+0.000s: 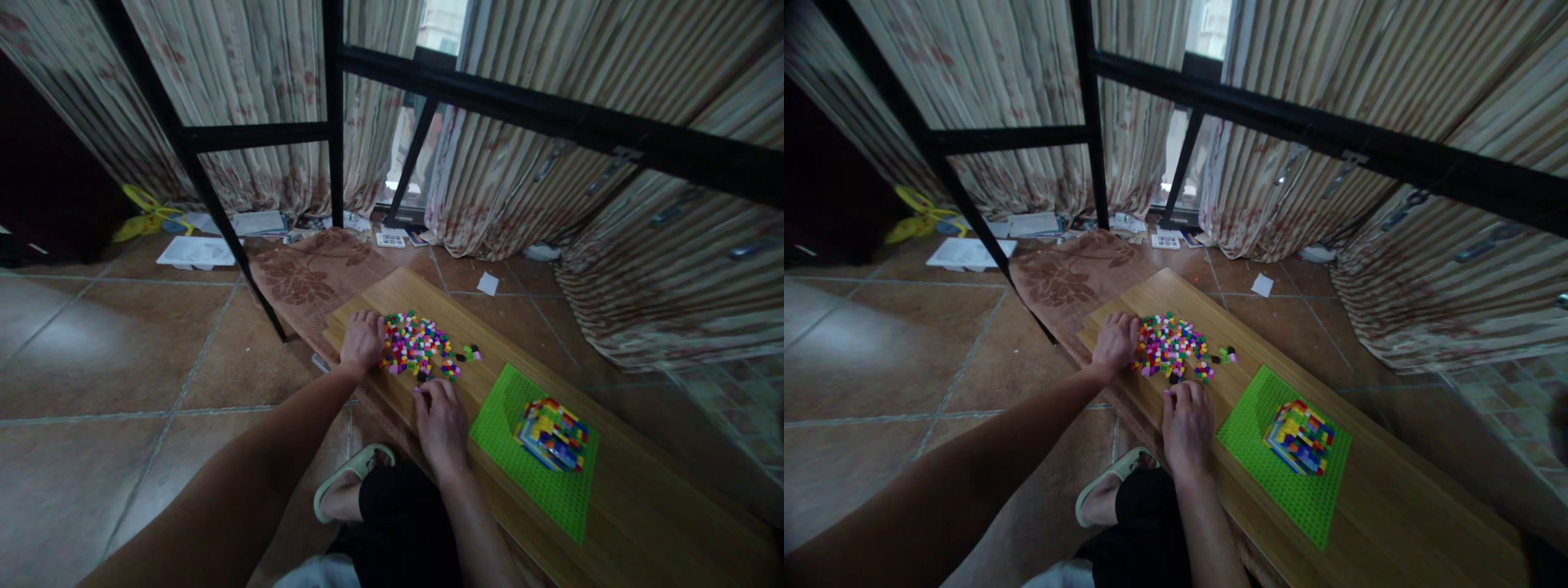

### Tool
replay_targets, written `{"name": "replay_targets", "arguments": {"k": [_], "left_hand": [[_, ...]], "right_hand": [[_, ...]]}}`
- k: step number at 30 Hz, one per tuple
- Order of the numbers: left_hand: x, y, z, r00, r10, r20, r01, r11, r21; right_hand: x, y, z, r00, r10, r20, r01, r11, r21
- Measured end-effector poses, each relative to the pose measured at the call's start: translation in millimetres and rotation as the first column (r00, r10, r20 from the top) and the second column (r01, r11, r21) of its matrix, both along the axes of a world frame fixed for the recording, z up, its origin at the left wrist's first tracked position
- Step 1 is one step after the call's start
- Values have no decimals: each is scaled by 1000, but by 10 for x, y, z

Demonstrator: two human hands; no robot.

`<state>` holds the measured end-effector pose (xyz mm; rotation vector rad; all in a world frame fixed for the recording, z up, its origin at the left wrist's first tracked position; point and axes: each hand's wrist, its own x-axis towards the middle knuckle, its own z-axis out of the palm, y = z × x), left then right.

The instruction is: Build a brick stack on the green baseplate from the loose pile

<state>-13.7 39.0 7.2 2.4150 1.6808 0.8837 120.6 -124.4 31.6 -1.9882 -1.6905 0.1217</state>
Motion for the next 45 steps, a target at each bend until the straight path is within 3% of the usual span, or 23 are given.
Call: {"name": "replay_targets", "arguments": {"k": [4, 12, 18, 22, 29, 33, 39, 45], "left_hand": [[-6, -6, 2, 1000, -19, -13, 19, 1000, 16], [-12, -11, 13, 999, -29, -29, 29, 1000, 10], [-13, -15, 29, 999, -31, -24, 31, 1000, 2], [-20, -18, 30, 994, -59, -93, 61, 998, 20], [-12, -12, 15, 999, -32, -16, 32, 999, 11], [-8, -11, 7, 1000, -25, 13, 25, 1000, 12], [-9, -10, 15, 999, -31, -7, 31, 1000, 3], [-7, -19, 38, 1000, -16, -11, 16, 1000, 4]], "right_hand": [[60, 49, -1, 1000, 0, -14, 0, 1000, 25], [107, 174, -43, 993, 5, 117, -7, 1000, 15], [40, 192, -82, 993, 63, 98, -69, 996, 59], [28, 233, -107, 999, 24, 39, -29, 992, 119], [38, 422, -6, 989, 61, 135, -58, 998, -27], [15, 490, 22, 988, 63, 144, -58, 997, -41], [-81, 568, 41, 991, -4, 136, 12, 998, -58], [-191, 635, 113, 969, -50, 242, 83, 989, -126]]}}
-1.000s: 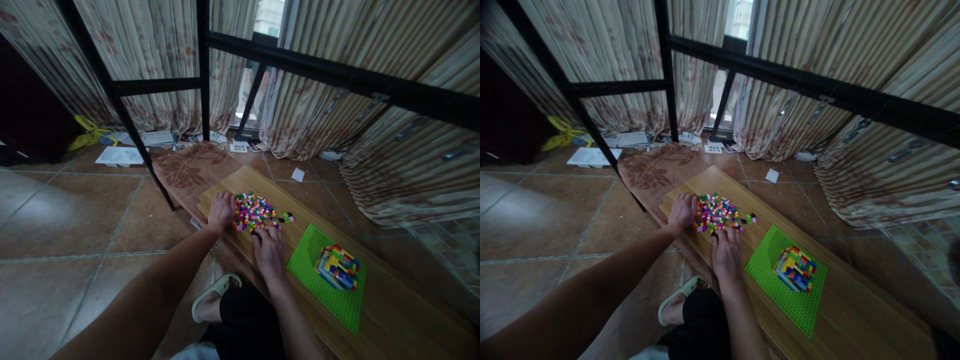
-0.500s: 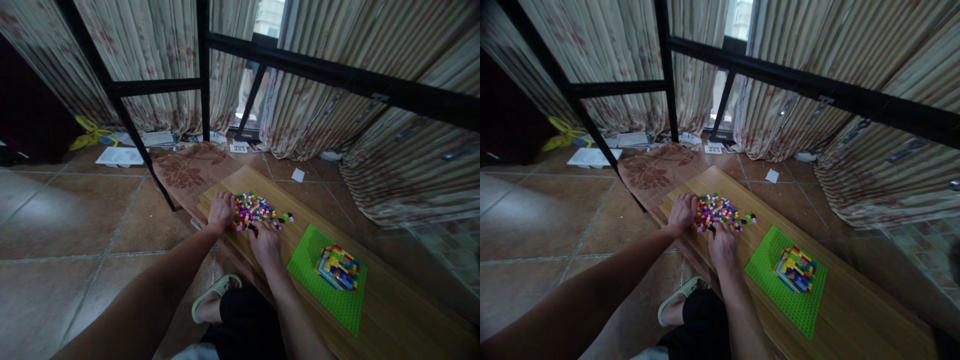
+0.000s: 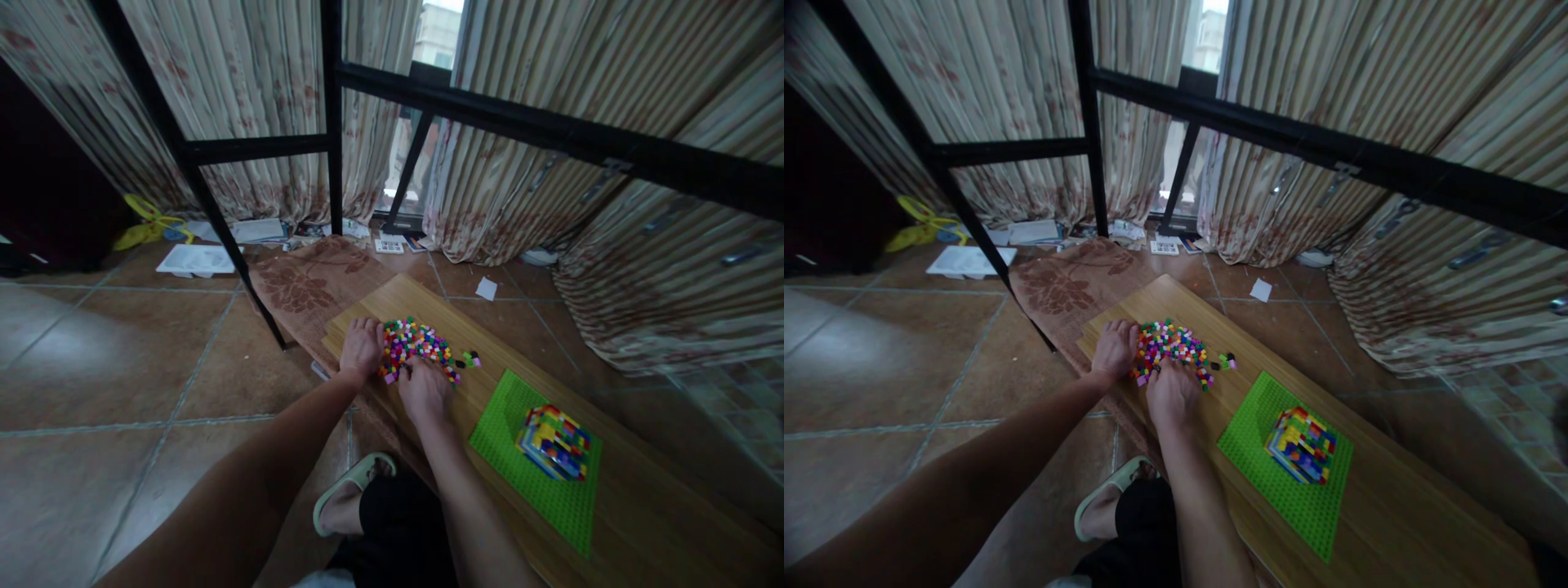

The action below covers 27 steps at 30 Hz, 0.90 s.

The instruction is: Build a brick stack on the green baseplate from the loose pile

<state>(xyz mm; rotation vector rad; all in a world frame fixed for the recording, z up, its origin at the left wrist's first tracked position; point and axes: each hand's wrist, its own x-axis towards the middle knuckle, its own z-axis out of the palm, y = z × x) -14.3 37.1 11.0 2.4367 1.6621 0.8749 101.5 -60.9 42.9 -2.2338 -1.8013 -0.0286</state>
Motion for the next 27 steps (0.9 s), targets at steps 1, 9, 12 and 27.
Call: {"name": "replay_targets", "arguments": {"k": [1, 9, 12, 27], "left_hand": [[-1, -1, 2, 1000, -1, 2, 1, 1000, -3], [-2, 12, -14, 1000, 9, 14, -8, 1000, -21], [-2, 4, -8, 1000, 7, 22, -6, 1000, -22], [3, 15, -17, 1000, -1, 30, 2, 1000, -14]], "right_hand": [[-6, 4, 12, 1000, -4, 9, 4, 1000, -15], [-52, 5, 94, 1000, -6, -12, 5, 996, -91], [-29, 19, 87, 995, -28, -94, 19, 996, -92], [172, -19, 0, 937, -98, -334, 92, 995, -35]]}}
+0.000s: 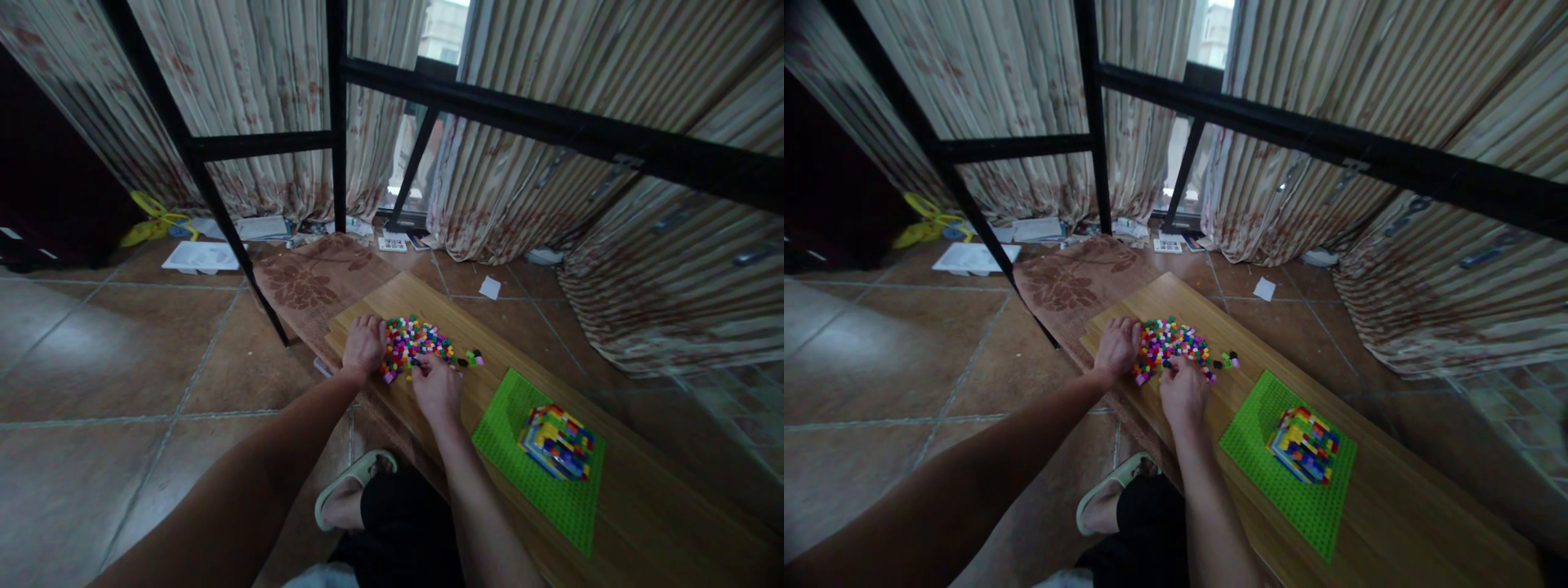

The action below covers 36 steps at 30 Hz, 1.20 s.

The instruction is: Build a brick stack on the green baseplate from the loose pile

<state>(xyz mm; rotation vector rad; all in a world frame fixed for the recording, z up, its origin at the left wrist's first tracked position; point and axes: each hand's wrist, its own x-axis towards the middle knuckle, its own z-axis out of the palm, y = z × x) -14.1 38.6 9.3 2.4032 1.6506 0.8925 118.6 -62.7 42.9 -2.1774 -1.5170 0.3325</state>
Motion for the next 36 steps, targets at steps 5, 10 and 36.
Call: {"name": "replay_targets", "arguments": {"k": [5, 10, 36], "left_hand": [[-8, -9, -10, 1000, -4, -6, 4, 1000, 16], [-12, -10, 2, 1000, -3, -11, 3, 1000, 13], [-28, 20, -6, 999, -27, -37, 29, 998, 56]], "right_hand": [[-197, 38, 49, 977, 54, 204, -43, 997, -58], [-303, 64, 90, 938, 91, 334, -44, 988, -147], [834, -179, 70, 873, -481, 78, 471, 874, 124]]}}
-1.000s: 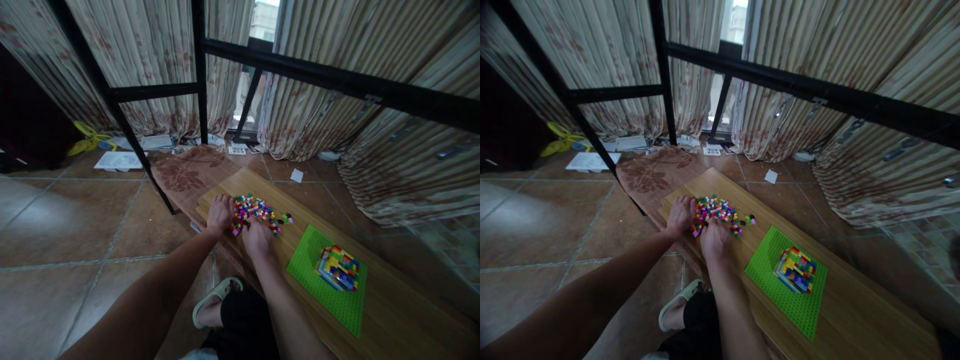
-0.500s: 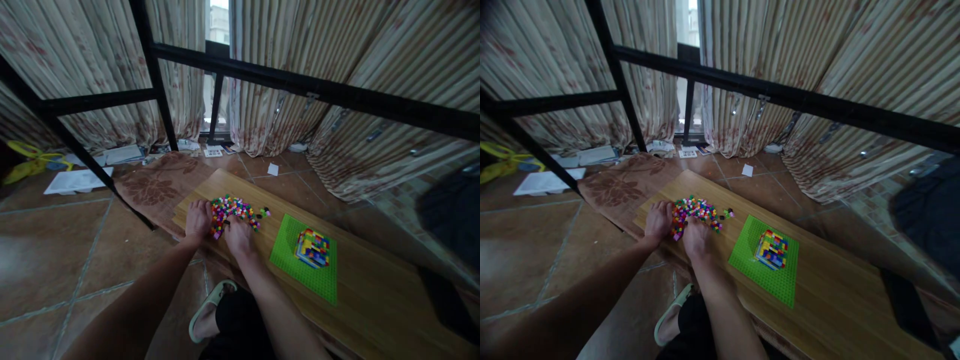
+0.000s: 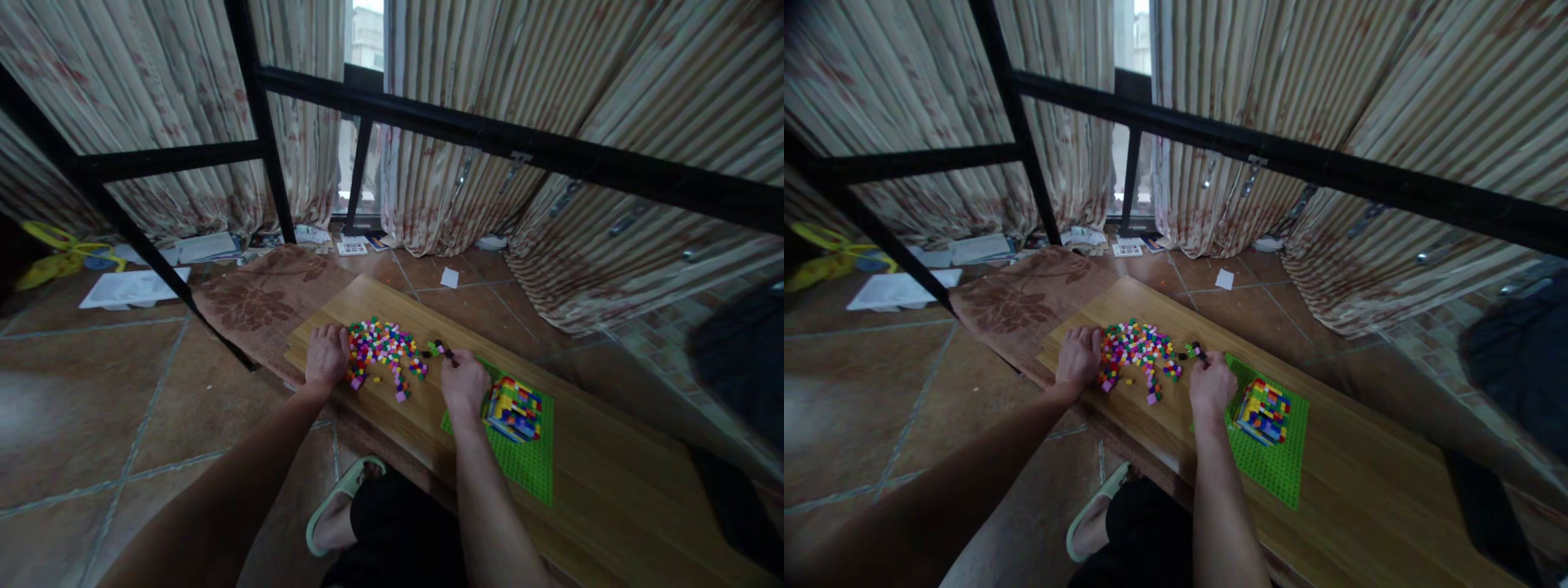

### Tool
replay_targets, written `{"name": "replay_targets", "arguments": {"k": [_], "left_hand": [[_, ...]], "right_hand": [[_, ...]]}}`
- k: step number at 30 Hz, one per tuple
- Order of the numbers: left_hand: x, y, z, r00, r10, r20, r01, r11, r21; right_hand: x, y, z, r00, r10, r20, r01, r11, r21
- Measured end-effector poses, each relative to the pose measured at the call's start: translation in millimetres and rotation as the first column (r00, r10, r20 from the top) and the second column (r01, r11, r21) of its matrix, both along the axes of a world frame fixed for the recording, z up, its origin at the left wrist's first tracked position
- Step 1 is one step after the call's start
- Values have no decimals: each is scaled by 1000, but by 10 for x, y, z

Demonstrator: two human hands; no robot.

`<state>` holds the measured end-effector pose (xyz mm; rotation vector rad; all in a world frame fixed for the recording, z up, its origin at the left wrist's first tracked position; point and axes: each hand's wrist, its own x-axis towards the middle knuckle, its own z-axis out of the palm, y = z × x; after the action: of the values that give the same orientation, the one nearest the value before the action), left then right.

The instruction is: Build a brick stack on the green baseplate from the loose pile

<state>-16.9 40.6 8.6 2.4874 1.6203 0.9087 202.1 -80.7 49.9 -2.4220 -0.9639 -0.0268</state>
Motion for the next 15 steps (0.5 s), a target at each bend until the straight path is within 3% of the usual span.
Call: {"name": "replay_targets", "arguments": {"k": [5, 10, 15], "left_hand": [[5, -3, 1, 1000, 10, 3, -10, 1000, -16], [5, -10, 8, 996, -29, -90, 26, 999, -29], [9, -8, 5, 999, -1, -54, -1, 999, -38]], "right_hand": [[47, 35, -110, 1000, 15, -18, -15, 1000, 3], [88, 5, -156, 998, 37, -43, -35, 998, 53], [-47, -77, -160, 995, 95, -40, -92, 993, 68]]}}
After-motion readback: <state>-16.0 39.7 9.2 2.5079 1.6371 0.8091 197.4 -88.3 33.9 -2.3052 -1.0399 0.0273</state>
